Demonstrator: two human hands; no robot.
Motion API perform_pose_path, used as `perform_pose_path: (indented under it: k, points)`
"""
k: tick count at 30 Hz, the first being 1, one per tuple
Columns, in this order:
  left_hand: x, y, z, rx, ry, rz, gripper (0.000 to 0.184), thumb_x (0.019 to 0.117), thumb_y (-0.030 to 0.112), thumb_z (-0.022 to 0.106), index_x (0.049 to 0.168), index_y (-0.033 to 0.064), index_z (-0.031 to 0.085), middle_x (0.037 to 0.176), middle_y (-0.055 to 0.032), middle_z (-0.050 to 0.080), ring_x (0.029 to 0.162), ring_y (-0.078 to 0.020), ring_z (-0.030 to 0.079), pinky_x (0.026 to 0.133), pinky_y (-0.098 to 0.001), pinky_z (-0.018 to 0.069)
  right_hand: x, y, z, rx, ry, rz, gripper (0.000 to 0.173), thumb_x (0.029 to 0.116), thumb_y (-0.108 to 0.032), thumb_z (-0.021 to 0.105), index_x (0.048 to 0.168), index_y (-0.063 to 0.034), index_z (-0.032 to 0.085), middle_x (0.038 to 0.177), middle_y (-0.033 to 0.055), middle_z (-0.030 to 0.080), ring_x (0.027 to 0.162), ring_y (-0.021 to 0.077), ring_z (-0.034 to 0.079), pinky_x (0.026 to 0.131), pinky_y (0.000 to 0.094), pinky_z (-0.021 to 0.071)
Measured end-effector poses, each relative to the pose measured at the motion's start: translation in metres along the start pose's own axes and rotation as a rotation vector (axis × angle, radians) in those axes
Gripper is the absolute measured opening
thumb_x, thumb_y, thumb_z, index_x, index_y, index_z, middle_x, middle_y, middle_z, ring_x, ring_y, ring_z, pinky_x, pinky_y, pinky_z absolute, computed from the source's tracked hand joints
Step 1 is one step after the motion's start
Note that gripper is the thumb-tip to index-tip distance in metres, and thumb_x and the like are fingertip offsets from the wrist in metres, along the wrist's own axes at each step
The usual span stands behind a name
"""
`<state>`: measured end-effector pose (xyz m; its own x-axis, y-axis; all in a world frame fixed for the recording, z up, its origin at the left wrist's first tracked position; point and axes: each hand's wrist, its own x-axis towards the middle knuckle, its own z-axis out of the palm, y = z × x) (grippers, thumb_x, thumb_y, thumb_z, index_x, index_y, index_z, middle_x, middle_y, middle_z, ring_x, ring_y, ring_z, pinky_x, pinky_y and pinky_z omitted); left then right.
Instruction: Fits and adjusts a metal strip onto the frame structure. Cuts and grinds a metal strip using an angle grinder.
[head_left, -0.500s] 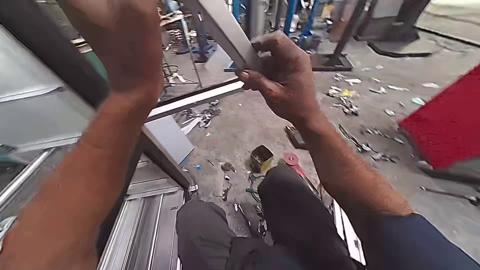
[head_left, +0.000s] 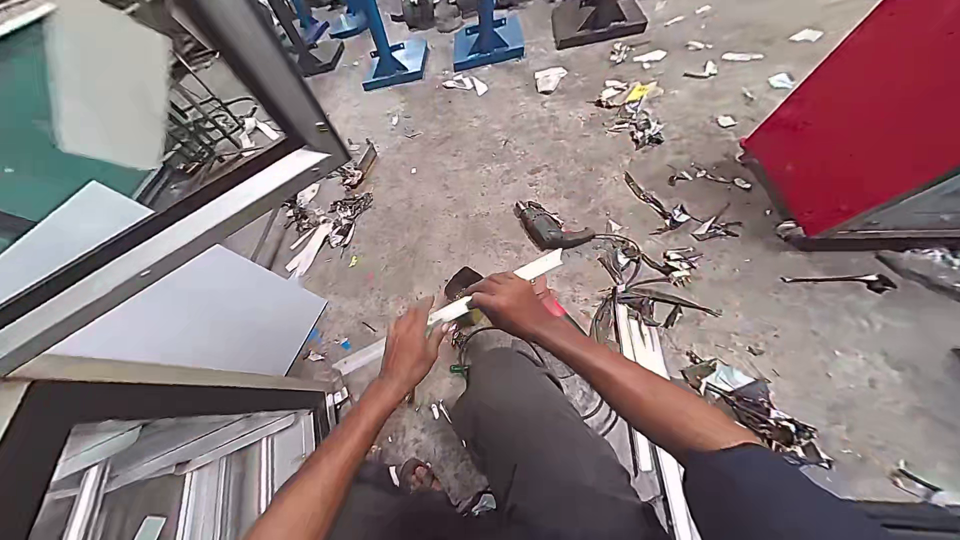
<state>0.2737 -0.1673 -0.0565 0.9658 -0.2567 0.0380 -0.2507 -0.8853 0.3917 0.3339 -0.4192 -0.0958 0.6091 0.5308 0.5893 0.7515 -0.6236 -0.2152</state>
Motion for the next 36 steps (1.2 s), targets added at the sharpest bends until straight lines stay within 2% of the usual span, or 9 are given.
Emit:
perform_pose_path:
  k: [4, 6, 10, 16, 21, 27, 30, 33, 36]
  points:
    - [0.035, -0.049, 0.062, -0.372, -0.248, -0.201, 0.043, 0.0981, 0.044, 0.065, 0.126, 0.0121, 0.067, 0.099, -0.0062, 0.073, 0.084, -0.0184, 0.071, 0.082, -0.0438, 0.061, -0.006, 0.028, 0.055, 0.031, -0.01, -0.093, 0.019, 0.1067, -0.016, 0.052, 0.101, -0.0178, 0.071, 0.118, -0.0021, 0.073, 0.12, 0.0182, 0.065, 0.111, 0.0441, 0.0472]
    - [0.036, -0.064, 0.091, -0.575, -0.211, -0.247, 0.032, 0.0943, 0.032, 0.074, 0.115, 0.0073, 0.07, 0.089, -0.0053, 0.073, 0.072, -0.016, 0.069, 0.069, -0.0373, 0.0615, -0.018, 0.03, 0.068, 0.088, -0.063, -0.071, 0.022, 0.1073, -0.015, 0.051, 0.114, -0.018, 0.071, 0.14, 0.0036, 0.064, 0.142, 0.0258, 0.051, 0.122, 0.0536, 0.0349]
    - [0.038, -0.098, 0.146, -0.607, -0.109, -0.298, 0.025, 0.1, 0.027, 0.067, 0.114, 0.0077, 0.074, 0.089, -0.0035, 0.074, 0.073, -0.0116, 0.068, 0.07, -0.0334, 0.0595, -0.082, 0.039, 0.074, 0.14, -0.015, 0.223, 0.028, 0.1051, -0.025, 0.055, 0.13, -0.0264, 0.068, 0.142, 0.0018, 0.064, 0.14, 0.0249, 0.052, 0.119, 0.0544, 0.0399]
    - [0.031, -0.131, 0.203, -0.671, -0.073, -0.417, 0.022, 0.1022, 0.02, 0.063, 0.112, 0.0033, 0.073, 0.091, -0.0067, 0.074, 0.074, -0.0135, 0.069, 0.072, -0.0343, 0.0601, -0.223, 0.116, 0.079, 0.024, -0.265, 1.163, 0.075, 0.0875, -0.045, 0.075, 0.148, -0.0076, 0.051, 0.142, 0.0216, 0.058, 0.133, 0.0435, 0.053, 0.11, 0.0649, 0.04]
    - [0.032, -0.137, 0.225, -0.705, -0.123, -0.428, 0.022, 0.1038, 0.02, 0.059, 0.111, 0.003, 0.072, 0.089, -0.0051, 0.073, 0.077, -0.0131, 0.069, 0.075, -0.032, 0.0595, -0.259, 0.145, 0.1, 0.116, -0.457, 1.278, 0.084, 0.0839, -0.038, 0.08, 0.153, -0.008, 0.044, 0.138, 0.0268, 0.058, 0.125, 0.0476, 0.057, 0.101, 0.0661, 0.0479]
    - [0.029, -0.137, 0.219, -0.657, -0.171, -0.496, 0.038, 0.1016, 0.032, 0.063, 0.129, 0.0057, 0.068, 0.108, -0.0076, 0.075, 0.098, -0.0157, 0.072, 0.093, -0.0393, 0.0594, -0.224, 0.164, 0.09, 0.237, -0.715, 1.389, 0.082, 0.0701, -0.051, 0.087, 0.128, 0.0006, 0.06, 0.111, 0.0283, 0.067, 0.104, 0.0474, 0.066, 0.085, 0.0701, 0.0511]
    - [0.025, -0.129, 0.213, -0.57, 0.023, -0.475, 0.05, 0.1001, 0.036, 0.064, 0.14, 0.0068, 0.06, 0.122, -0.0077, 0.072, 0.109, -0.0151, 0.071, 0.099, -0.0392, 0.0578, -0.23, 0.171, 0.105, 0.683, -0.505, 1.55, 0.066, 0.0762, -0.052, 0.081, 0.117, -0.0026, 0.067, 0.098, 0.0182, 0.071, 0.091, 0.0329, 0.069, 0.082, 0.0576, 0.0554]
    - [0.018, -0.109, 0.205, -0.399, 0.307, -0.309, 0.046, 0.0961, 0.034, 0.066, 0.132, 0.0044, 0.065, 0.112, -0.0076, 0.073, 0.097, -0.0151, 0.071, 0.089, -0.0378, 0.0605, -0.206, 0.156, 0.114, 1.294, -0.094, 1.701, 0.048, 0.1002, -0.054, 0.053, 0.117, -0.0105, 0.066, 0.089, 0.0076, 0.071, 0.076, 0.0181, 0.069, 0.067, 0.0386, 0.0589]
    - [0.023, -0.064, 0.189, -0.502, 0.26, -0.108, 0.037, 0.096, 0.023, 0.068, 0.128, 0.0031, 0.066, 0.107, -0.0066, 0.074, 0.093, -0.0125, 0.071, 0.086, -0.0333, 0.0617, -0.18, 0.15, 0.134, 1.826, 0.267, 1.763, 0.056, 0.1031, -0.059, 0.041, 0.117, -0.0086, 0.061, 0.089, 0.0132, 0.07, 0.075, 0.0255, 0.07, 0.064, 0.0443, 0.0609]
